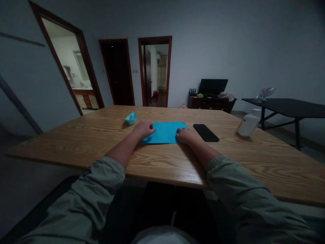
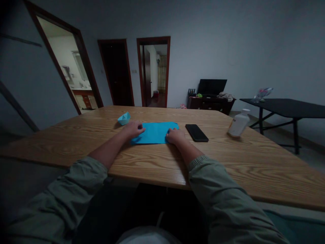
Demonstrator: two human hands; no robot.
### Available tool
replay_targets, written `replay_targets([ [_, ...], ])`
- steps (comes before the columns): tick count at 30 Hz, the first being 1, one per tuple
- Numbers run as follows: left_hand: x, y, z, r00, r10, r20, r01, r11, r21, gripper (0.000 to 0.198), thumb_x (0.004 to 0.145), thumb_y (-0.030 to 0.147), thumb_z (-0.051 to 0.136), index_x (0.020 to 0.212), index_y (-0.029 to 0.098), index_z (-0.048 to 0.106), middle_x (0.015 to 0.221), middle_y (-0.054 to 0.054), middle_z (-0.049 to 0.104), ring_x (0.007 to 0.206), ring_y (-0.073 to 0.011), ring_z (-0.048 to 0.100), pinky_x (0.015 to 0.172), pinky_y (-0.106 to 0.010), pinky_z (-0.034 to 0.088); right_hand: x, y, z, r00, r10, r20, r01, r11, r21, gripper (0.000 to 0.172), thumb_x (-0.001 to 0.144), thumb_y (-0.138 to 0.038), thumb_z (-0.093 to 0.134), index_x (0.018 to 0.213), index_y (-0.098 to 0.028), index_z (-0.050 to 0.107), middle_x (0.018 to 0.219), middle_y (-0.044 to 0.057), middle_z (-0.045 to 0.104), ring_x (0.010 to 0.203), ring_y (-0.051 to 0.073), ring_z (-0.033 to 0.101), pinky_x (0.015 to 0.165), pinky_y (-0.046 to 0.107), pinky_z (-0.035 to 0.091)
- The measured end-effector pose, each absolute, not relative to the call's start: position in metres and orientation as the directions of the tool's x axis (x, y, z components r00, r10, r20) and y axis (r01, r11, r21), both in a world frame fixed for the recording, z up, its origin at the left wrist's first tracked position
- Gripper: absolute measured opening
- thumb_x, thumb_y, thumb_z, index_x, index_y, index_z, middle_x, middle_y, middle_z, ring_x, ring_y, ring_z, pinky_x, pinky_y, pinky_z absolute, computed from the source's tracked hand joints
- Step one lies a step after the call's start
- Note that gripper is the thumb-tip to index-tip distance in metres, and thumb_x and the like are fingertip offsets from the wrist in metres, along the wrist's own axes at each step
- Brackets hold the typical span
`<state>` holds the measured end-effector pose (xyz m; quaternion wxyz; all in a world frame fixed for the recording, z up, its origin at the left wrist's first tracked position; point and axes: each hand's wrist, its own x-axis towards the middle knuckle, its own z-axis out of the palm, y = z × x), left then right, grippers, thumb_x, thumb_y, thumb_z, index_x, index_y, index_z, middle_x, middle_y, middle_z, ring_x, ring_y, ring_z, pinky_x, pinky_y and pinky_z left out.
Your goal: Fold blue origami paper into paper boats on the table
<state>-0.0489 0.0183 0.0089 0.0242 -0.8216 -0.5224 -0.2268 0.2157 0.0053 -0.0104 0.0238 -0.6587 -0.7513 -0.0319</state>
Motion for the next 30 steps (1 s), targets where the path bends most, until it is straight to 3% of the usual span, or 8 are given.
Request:
replay_targets([
  [2,-0.028,0.016,-0.001,0.394,0.834,0.387,0.857,-0.485,0.172,0.049,0.083,0.056,0.044,0.109,0.019,0.064,0.121,-0.013,0.06,0.116,-0.0289,0.05,0.1,-0.041,0.034,0.21,0.0,-0.008,-0.097,0.991,0.094,0.995,0.093,0.045,0.047,0.089,-0.039,0.035,0.121,-0.013,0.058,0.126,0.021,0.055,0.119,0.036,0.046,0.1,0.055,0.026],
  [4,-0.014,0.015,-0.011,0.386,0.894,0.227,0.889,-0.426,0.168,0.065,0.082,0.063,0.039,0.132,0.023,0.05,0.145,-0.012,0.041,0.133,-0.034,0.033,0.108,-0.048,0.023,0.205,-0.005,-0.005,-0.104,0.988,0.117,0.992,0.095,0.081,0.044,0.087,-0.035,0.037,0.117,-0.012,0.061,0.125,0.022,0.056,0.12,0.038,0.046,0.102,0.058,0.022],
  [7,-0.004,0.015,-0.023,0.36,0.933,0.024,0.918,-0.358,0.172,0.078,0.081,0.072,0.028,0.145,0.028,0.03,0.155,-0.009,0.02,0.141,-0.0381,0.016,0.11,-0.057,0.013,0.2,-0.009,-0.004,-0.167,0.977,0.13,0.981,0.152,0.119,0.041,0.086,-0.03,0.039,0.112,-0.01,0.064,0.124,0.021,0.057,0.121,0.036,0.046,0.104,0.055,0.022],
  [10,-0.003,0.014,-0.025,0.374,0.927,-0.019,0.916,-0.366,0.164,0.084,0.079,0.075,0.02,0.148,0.028,0.021,0.156,-0.009,0.012,0.142,-0.0393,0.01,0.109,-0.06,0.009,0.192,-0.006,-0.005,-0.225,0.967,0.118,0.972,0.213,0.102,0.042,0.088,-0.032,0.037,0.113,-0.012,0.063,0.129,0.021,0.054,0.123,0.035,0.045,0.104,0.051,0.027],
  [15,0.002,0.007,-0.022,0.414,0.909,-0.046,0.903,-0.404,0.146,0.084,0.08,0.075,0.017,0.149,0.028,0.018,0.157,-0.008,0.01,0.142,-0.0387,0.007,0.11,-0.06,0.008,0.175,0.016,-0.018,-0.303,0.952,0.031,0.952,0.304,-0.028,0.051,0.092,-0.038,0.03,0.129,-0.009,0.051,0.137,0.021,0.046,0.128,0.029,0.042,0.102,0.04,0.033],
  [19,0.003,0.007,-0.023,0.411,0.911,-0.045,0.907,-0.403,0.121,0.084,0.078,0.078,0.015,0.149,0.032,0.017,0.157,-0.004,0.008,0.143,-0.0362,0.007,0.111,-0.058,0.008,0.185,0.041,-0.028,-0.17,0.985,0.004,0.979,0.169,-0.114,0.067,0.092,-0.051,0.027,0.142,-0.008,0.034,0.151,0.02,0.025,0.138,0.034,0.024,0.108,0.049,0.022],
  [21,0.003,0.008,-0.024,0.405,0.913,-0.042,0.911,-0.398,0.111,0.085,0.077,0.079,0.013,0.149,0.033,0.015,0.157,-0.003,0.008,0.143,-0.0352,0.007,0.111,-0.058,0.008,0.201,0.052,-0.03,-0.077,0.997,0.013,0.989,0.078,-0.129,0.07,0.091,-0.054,0.025,0.144,-0.008,0.029,0.152,0.019,0.023,0.14,0.033,0.019,0.11,0.05,0.016],
  [30,-0.001,0.009,-0.023,0.406,0.913,-0.045,0.909,-0.399,0.116,0.088,0.076,0.081,0.012,0.149,0.032,0.016,0.157,-0.004,0.009,0.143,-0.0342,0.009,0.112,-0.057,0.01,0.243,0.069,-0.036,0.071,0.994,0.081,0.992,-0.062,-0.111,0.074,0.088,-0.062,0.024,0.144,-0.013,0.032,0.15,0.017,0.028,0.138,0.034,0.024,0.11,0.051,0.016],
])
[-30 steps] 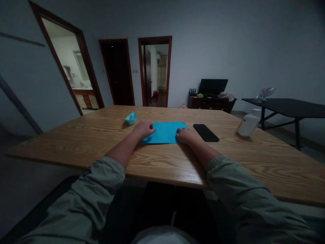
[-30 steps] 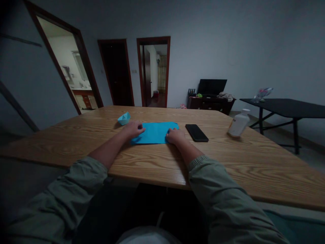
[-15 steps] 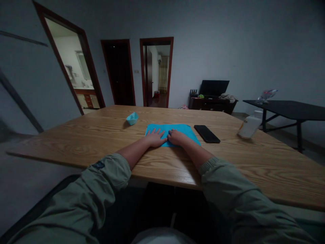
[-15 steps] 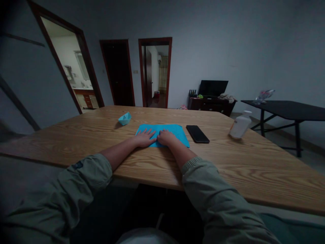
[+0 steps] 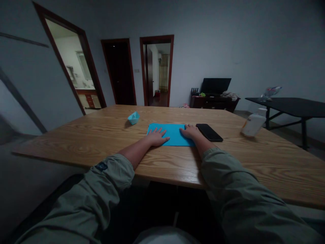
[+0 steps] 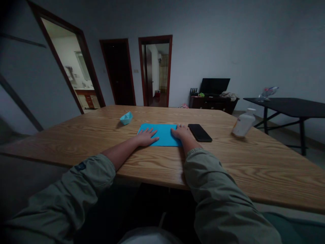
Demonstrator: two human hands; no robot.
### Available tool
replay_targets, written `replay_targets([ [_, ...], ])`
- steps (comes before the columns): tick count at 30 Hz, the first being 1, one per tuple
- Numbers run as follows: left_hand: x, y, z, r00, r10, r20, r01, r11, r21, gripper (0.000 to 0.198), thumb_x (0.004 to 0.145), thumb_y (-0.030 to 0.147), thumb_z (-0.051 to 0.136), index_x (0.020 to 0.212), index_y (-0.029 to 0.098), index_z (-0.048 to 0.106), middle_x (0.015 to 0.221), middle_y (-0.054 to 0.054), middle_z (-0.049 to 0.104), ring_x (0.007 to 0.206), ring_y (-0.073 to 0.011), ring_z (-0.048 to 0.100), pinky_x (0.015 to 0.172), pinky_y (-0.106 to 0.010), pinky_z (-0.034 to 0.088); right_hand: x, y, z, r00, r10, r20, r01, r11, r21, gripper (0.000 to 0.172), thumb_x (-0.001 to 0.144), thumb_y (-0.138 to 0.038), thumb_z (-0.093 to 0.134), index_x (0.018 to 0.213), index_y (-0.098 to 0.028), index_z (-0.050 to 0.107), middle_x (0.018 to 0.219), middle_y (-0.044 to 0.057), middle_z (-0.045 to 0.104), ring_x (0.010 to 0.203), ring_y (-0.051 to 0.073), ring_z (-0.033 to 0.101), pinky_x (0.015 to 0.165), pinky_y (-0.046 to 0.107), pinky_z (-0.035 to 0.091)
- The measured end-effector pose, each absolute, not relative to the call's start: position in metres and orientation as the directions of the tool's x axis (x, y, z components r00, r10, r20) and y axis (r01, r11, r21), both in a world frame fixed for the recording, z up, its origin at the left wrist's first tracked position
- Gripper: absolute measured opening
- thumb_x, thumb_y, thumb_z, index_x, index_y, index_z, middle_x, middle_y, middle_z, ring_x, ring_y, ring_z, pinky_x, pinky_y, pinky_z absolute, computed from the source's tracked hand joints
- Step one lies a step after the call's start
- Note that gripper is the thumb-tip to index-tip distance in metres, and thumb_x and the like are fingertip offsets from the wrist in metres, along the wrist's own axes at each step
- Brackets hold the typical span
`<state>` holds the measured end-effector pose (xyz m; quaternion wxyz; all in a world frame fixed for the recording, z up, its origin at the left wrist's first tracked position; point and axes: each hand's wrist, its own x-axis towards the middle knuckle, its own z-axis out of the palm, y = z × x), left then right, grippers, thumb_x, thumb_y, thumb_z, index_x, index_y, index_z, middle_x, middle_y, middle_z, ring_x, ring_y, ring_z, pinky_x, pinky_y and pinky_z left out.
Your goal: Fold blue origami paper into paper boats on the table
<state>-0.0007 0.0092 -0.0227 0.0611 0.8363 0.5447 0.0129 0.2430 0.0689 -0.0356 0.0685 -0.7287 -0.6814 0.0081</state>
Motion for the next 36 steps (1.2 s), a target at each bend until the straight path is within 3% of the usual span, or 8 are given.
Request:
replay_targets([
  [9,-0.013,0.019,-0.02,0.391,0.919,-0.053,0.916,-0.383,0.118,0.079,0.082,0.074,0.013,0.147,0.031,0.023,0.156,-0.005,0.017,0.142,-0.0321,0.017,0.112,-0.052,0.015,0.225,0.044,-0.031,0.067,0.997,0.023,0.993,-0.064,-0.101,0.076,0.087,-0.066,0.02,0.145,-0.019,0.03,0.153,0.015,0.022,0.14,0.037,0.015,0.108,0.056,0.014],
  [12,-0.02,0.022,-0.019,0.359,0.933,-0.01,0.928,-0.356,0.11,0.077,0.082,0.073,0.014,0.142,0.031,0.035,0.152,-0.006,0.029,0.137,-0.0327,0.028,0.109,-0.05,0.024,0.214,0.028,-0.027,0.044,0.998,0.034,0.995,-0.041,-0.087,0.071,0.088,-0.065,0.021,0.143,-0.022,0.034,0.15,0.015,0.028,0.136,0.037,0.025,0.105,0.056,0.021],
  [14,-0.022,0.021,-0.02,0.322,0.946,0.04,0.941,-0.325,0.093,0.079,0.08,0.076,0.015,0.14,0.031,0.039,0.149,-0.008,0.034,0.134,-0.0345,0.032,0.106,-0.05,0.027,0.207,0.019,-0.021,0.01,0.998,0.055,0.998,-0.006,-0.068,0.067,0.087,-0.063,0.025,0.136,-0.021,0.044,0.141,0.017,0.041,0.129,0.037,0.036,0.101,0.054,0.029],
  [17,-0.022,0.018,-0.023,0.306,0.951,0.036,0.947,-0.308,0.089,0.082,0.077,0.079,0.014,0.143,0.033,0.032,0.152,-0.008,0.027,0.137,-0.0367,0.026,0.108,-0.056,0.021,0.203,0.01,-0.011,-0.012,0.993,0.117,0.999,0.016,-0.028,0.059,0.086,-0.057,0.034,0.126,-0.017,0.053,0.129,0.018,0.052,0.118,0.036,0.047,0.096,0.049,0.036],
  [21,-0.02,0.016,-0.024,0.369,0.928,-0.048,0.926,-0.362,0.112,0.085,0.075,0.081,0.013,0.147,0.037,0.019,0.157,-0.003,0.014,0.142,-0.0373,0.009,0.109,-0.061,0.01,0.217,0.01,-0.004,0.022,0.978,0.207,1.0,-0.018,-0.018,0.052,0.084,-0.048,0.043,0.122,-0.015,0.056,0.124,0.019,0.056,0.114,0.035,0.05,0.093,0.047,0.039],
  [26,-0.02,0.015,-0.022,0.43,0.9,-0.071,0.9,-0.42,0.117,0.086,0.074,0.082,0.013,0.148,0.037,0.016,0.157,-0.002,0.011,0.143,-0.0356,0.008,0.111,-0.06,0.007,0.243,0.016,-0.006,0.155,0.96,0.233,0.987,-0.14,-0.082,0.05,0.081,-0.046,0.048,0.12,-0.016,0.057,0.121,0.018,0.057,0.114,0.036,0.049,0.089,0.05,0.041],
  [36,-0.02,0.013,-0.021,0.43,0.901,-0.062,0.9,-0.421,0.115,0.086,0.075,0.082,0.013,0.147,0.037,0.018,0.157,-0.003,0.012,0.143,-0.0359,0.009,0.11,-0.06,0.009,0.248,0.019,-0.006,0.123,0.958,0.258,0.989,-0.099,-0.105,0.05,0.08,-0.045,0.055,0.123,-0.021,0.056,0.122,0.015,0.058,0.113,0.031,0.05,0.09,0.041,0.04],
])
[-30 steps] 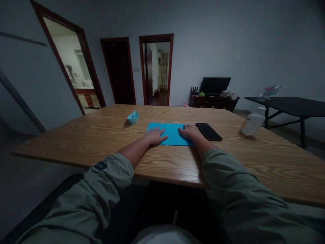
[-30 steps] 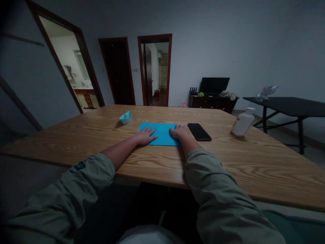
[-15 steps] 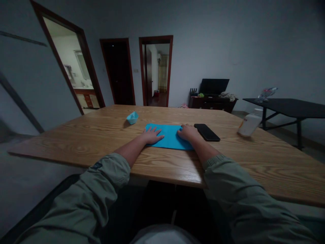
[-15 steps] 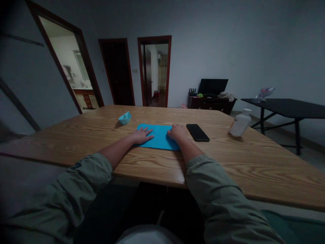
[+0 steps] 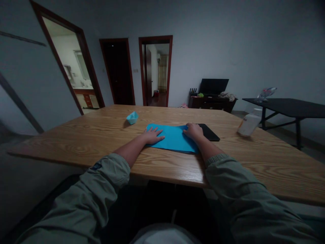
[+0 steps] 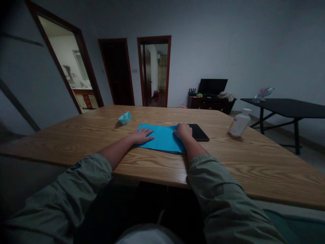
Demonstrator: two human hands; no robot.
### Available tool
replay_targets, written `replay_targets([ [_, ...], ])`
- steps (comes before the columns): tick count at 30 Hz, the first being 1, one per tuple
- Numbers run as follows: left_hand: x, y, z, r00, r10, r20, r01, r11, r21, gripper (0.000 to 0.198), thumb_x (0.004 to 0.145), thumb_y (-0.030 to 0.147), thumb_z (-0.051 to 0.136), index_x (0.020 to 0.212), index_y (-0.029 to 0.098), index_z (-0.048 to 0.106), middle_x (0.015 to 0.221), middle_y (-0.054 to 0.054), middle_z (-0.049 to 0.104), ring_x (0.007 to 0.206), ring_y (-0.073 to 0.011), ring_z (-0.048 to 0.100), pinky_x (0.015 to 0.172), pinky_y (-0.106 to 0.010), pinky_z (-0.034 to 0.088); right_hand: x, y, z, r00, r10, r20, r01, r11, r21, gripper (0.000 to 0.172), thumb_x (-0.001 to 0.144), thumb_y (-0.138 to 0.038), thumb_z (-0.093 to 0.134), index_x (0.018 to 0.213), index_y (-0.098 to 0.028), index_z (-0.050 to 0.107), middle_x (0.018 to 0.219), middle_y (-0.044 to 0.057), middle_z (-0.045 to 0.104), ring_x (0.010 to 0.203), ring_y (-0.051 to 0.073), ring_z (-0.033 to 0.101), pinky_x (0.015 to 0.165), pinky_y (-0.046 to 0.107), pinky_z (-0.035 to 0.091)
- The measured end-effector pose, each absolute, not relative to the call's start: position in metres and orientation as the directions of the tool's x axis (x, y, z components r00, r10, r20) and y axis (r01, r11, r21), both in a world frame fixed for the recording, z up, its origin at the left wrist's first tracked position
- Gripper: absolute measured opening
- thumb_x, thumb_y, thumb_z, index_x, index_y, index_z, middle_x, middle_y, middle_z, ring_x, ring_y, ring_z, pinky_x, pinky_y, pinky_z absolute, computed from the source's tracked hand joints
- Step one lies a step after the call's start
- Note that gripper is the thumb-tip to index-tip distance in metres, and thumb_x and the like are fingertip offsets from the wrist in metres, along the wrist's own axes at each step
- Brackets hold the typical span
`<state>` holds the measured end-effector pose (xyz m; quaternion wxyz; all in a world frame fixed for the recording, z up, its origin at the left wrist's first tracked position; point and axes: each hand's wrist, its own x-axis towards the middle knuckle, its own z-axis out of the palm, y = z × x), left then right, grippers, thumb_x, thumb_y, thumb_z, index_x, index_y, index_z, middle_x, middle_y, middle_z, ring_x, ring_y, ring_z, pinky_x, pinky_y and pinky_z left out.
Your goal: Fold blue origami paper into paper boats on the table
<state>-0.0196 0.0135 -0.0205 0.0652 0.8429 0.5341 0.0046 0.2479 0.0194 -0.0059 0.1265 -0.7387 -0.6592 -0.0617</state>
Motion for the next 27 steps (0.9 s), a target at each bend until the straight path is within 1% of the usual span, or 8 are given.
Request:
replay_targets([
  [5,-0.019,0.012,-0.018,0.419,0.905,-0.071,0.905,-0.409,0.118,0.083,0.076,0.08,0.016,0.147,0.037,0.018,0.157,-0.002,0.012,0.143,-0.0347,0.01,0.111,-0.058,0.009,0.248,0.019,-0.004,0.059,0.966,0.253,0.995,-0.037,-0.088,0.033,0.082,-0.036,0.054,0.111,-0.022,0.062,0.115,0.011,0.061,0.105,0.027,0.055,0.082,0.034,0.043],
  [8,-0.019,0.012,-0.018,0.421,0.904,-0.069,0.904,-0.412,0.117,0.082,0.077,0.08,0.016,0.147,0.038,0.018,0.157,-0.002,0.012,0.143,-0.0342,0.01,0.111,-0.058,0.009,0.247,0.02,-0.004,0.05,0.97,0.236,0.995,-0.027,-0.097,0.029,0.083,-0.033,0.053,0.108,-0.022,0.062,0.114,0.01,0.061,0.101,0.024,0.057,0.079,0.031,0.043],
  [13,-0.02,0.013,-0.018,0.424,0.903,-0.067,0.903,-0.416,0.11,0.081,0.077,0.079,0.016,0.147,0.038,0.017,0.157,-0.002,0.012,0.143,-0.0342,0.01,0.11,-0.059,0.01,0.248,0.022,-0.006,0.065,0.971,0.229,0.993,-0.041,-0.107,0.028,0.085,-0.033,0.051,0.109,-0.021,0.061,0.114,0.011,0.061,0.101,0.025,0.057,0.081,0.032,0.042],
  [17,-0.02,0.014,-0.019,0.417,0.906,-0.072,0.906,-0.408,0.11,0.082,0.076,0.081,0.016,0.147,0.038,0.017,0.157,-0.002,0.011,0.143,-0.0347,0.009,0.11,-0.06,0.01,0.255,0.023,-0.009,0.117,0.954,0.277,0.99,-0.089,-0.111,0.027,0.085,-0.026,0.045,0.106,-0.021,0.062,0.11,0.011,0.063,0.099,0.025,0.058,0.077,0.032,0.043],
  [21,-0.02,0.014,-0.019,0.419,0.905,-0.066,0.904,-0.41,0.117,0.083,0.076,0.081,0.016,0.147,0.038,0.018,0.157,-0.002,0.012,0.143,-0.0353,0.009,0.11,-0.06,0.009,0.261,0.024,-0.01,0.164,0.945,0.282,0.982,-0.13,-0.133,0.028,0.085,-0.022,0.042,0.105,-0.022,0.062,0.108,0.011,0.064,0.098,0.026,0.059,0.075,0.033,0.043],
  [27,-0.02,0.013,-0.019,0.425,0.903,-0.065,0.903,-0.417,0.105,0.084,0.076,0.08,0.015,0.147,0.037,0.018,0.157,-0.003,0.013,0.143,-0.0349,0.011,0.11,-0.059,0.01,0.262,0.024,-0.011,0.168,0.944,0.284,0.981,-0.131,-0.144,0.031,0.085,-0.021,0.04,0.106,-0.023,0.062,0.107,0.011,0.064,0.097,0.026,0.059,0.075,0.034,0.043],
])
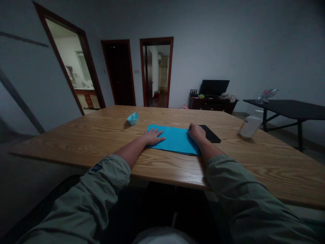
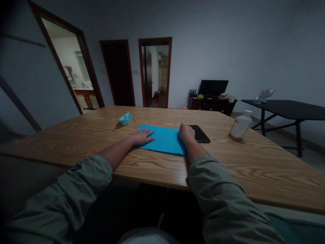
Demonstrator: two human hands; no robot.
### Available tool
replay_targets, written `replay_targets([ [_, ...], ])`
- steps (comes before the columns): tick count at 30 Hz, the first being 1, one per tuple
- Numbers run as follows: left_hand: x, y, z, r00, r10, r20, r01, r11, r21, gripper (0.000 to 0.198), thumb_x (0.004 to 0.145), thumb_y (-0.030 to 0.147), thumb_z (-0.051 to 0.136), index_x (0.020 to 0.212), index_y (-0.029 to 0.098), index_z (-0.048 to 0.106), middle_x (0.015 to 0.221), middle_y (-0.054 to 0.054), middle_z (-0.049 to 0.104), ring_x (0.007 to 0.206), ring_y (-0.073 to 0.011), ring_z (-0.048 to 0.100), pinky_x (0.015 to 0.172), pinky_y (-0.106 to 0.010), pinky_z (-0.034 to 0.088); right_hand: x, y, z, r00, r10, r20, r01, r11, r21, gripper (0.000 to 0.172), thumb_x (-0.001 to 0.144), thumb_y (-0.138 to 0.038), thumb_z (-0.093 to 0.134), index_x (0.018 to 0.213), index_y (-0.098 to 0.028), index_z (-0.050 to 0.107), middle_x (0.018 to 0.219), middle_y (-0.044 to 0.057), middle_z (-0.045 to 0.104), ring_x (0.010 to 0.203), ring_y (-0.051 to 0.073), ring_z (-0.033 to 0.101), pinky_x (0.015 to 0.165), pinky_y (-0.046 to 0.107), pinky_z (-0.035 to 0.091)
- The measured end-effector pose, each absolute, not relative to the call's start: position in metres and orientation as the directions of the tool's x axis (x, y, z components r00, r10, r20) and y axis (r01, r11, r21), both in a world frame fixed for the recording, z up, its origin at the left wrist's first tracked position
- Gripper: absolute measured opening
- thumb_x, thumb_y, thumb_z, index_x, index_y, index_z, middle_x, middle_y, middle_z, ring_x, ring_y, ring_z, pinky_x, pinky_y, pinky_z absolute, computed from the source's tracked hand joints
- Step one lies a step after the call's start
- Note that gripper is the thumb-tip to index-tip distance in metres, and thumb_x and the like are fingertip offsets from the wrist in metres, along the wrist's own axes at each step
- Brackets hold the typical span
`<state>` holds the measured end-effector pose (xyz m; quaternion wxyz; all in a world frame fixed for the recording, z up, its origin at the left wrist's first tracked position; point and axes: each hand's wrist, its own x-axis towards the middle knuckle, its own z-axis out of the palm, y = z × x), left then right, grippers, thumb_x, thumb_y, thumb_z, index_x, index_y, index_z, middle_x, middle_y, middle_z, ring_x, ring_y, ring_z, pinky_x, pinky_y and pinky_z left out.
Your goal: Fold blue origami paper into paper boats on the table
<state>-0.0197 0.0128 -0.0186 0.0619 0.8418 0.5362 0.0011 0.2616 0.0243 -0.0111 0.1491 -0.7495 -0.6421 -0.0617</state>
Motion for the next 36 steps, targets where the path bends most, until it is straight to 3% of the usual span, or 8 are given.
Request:
replay_targets([
  [18,-0.02,0.012,-0.018,0.421,0.905,-0.063,0.903,-0.412,0.12,0.083,0.076,0.081,0.016,0.147,0.038,0.019,0.157,-0.002,0.012,0.143,-0.0348,0.011,0.111,-0.059,0.008,0.264,0.02,-0.008,0.186,0.94,0.285,0.981,-0.161,-0.111,0.033,0.086,-0.019,0.039,0.107,-0.021,0.064,0.112,0.014,0.062,0.104,0.028,0.056,0.079,0.037,0.043],
  [23,-0.02,0.012,-0.017,0.39,0.917,-0.078,0.916,-0.379,0.13,0.084,0.075,0.081,0.016,0.147,0.038,0.019,0.157,-0.002,0.011,0.143,-0.0349,0.009,0.111,-0.06,0.008,0.257,0.019,-0.006,0.143,0.947,0.286,0.989,-0.13,-0.065,0.035,0.086,-0.029,0.042,0.114,-0.022,0.063,0.118,0.013,0.061,0.107,0.029,0.056,0.084,0.038,0.043],
  [27,-0.02,0.014,-0.019,0.336,0.939,-0.073,0.936,-0.325,0.134,0.088,0.073,0.083,0.014,0.147,0.037,0.019,0.157,-0.004,0.011,0.142,-0.0367,0.009,0.11,-0.061,0.008,0.24,0.018,-0.005,-0.03,0.967,0.253,1.0,0.03,0.004,0.046,0.089,-0.045,0.039,0.12,-0.019,0.06,0.122,0.015,0.059,0.112,0.029,0.053,0.092,0.038,0.039],
  [30,-0.02,0.016,-0.021,0.323,0.943,-0.077,0.94,-0.311,0.136,0.089,0.071,0.084,0.013,0.147,0.038,0.018,0.157,-0.003,0.011,0.142,-0.0372,0.009,0.11,-0.062,0.007,0.227,0.02,-0.011,-0.168,0.976,0.138,0.986,0.167,0.018,0.059,0.09,-0.055,0.033,0.125,-0.014,0.056,0.128,0.018,0.056,0.118,0.03,0.05,0.097,0.038,0.035],
  [36,-0.023,0.017,-0.02,0.341,0.938,-0.064,0.935,-0.33,0.131,0.085,0.074,0.082,0.018,0.147,0.038,0.02,0.157,-0.003,0.014,0.142,-0.0362,0.013,0.11,-0.061,0.011,0.224,0.032,-0.027,-0.062,0.996,0.067,0.996,0.066,-0.059,0.074,0.09,-0.06,0.026,0.141,-0.007,0.036,0.146,0.021,0.035,0.135,0.031,0.031,0.107,0.041,0.024],
])
